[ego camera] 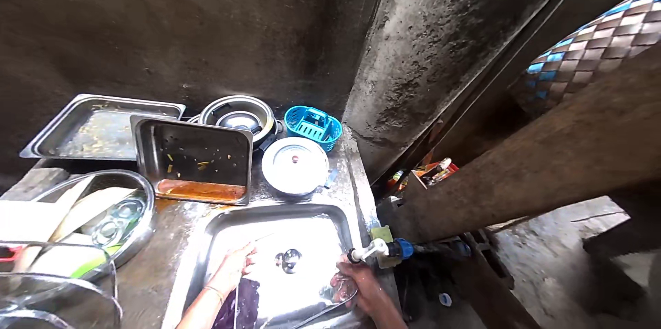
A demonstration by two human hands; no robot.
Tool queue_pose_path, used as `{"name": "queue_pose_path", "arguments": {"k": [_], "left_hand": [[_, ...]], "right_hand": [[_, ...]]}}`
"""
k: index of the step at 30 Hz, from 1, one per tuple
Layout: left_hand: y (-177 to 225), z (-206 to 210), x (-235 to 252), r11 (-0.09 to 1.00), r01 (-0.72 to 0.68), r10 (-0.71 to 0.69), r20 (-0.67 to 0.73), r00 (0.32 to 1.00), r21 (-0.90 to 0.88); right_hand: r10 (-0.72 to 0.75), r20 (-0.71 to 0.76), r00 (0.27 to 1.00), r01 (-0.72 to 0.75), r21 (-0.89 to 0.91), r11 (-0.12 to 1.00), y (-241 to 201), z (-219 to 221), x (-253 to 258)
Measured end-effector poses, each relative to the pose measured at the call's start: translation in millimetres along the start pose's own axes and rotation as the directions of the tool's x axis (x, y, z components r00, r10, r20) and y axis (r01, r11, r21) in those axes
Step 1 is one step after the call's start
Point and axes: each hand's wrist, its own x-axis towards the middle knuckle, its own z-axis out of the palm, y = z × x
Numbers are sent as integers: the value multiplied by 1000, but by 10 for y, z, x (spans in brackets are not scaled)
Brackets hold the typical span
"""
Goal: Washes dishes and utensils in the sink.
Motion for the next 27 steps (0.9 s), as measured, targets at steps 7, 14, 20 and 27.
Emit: {"name": "queue_pose_path", "arguments": {"k": [7, 14, 20, 27], "left_hand": [[-36, 345, -90, 986, -19, 10, 55, 998, 166], [-126, 846, -61, 324, -461, 412, 315, 855, 826], [-365, 1051, -491, 288, -760, 595, 512, 619, 583], [-956, 888, -659, 1, -787, 780, 491, 387, 617]], "right_hand": [[-120, -137, 983, 123, 13, 992, -48, -5, -281], [-273, -142, 952, 282, 45, 958, 91, -96, -461], [-279, -254, 926, 309, 86, 947, 165, -15, -354], [-331, -273, 903, 355, 42, 934, 164, -70, -321]]}}
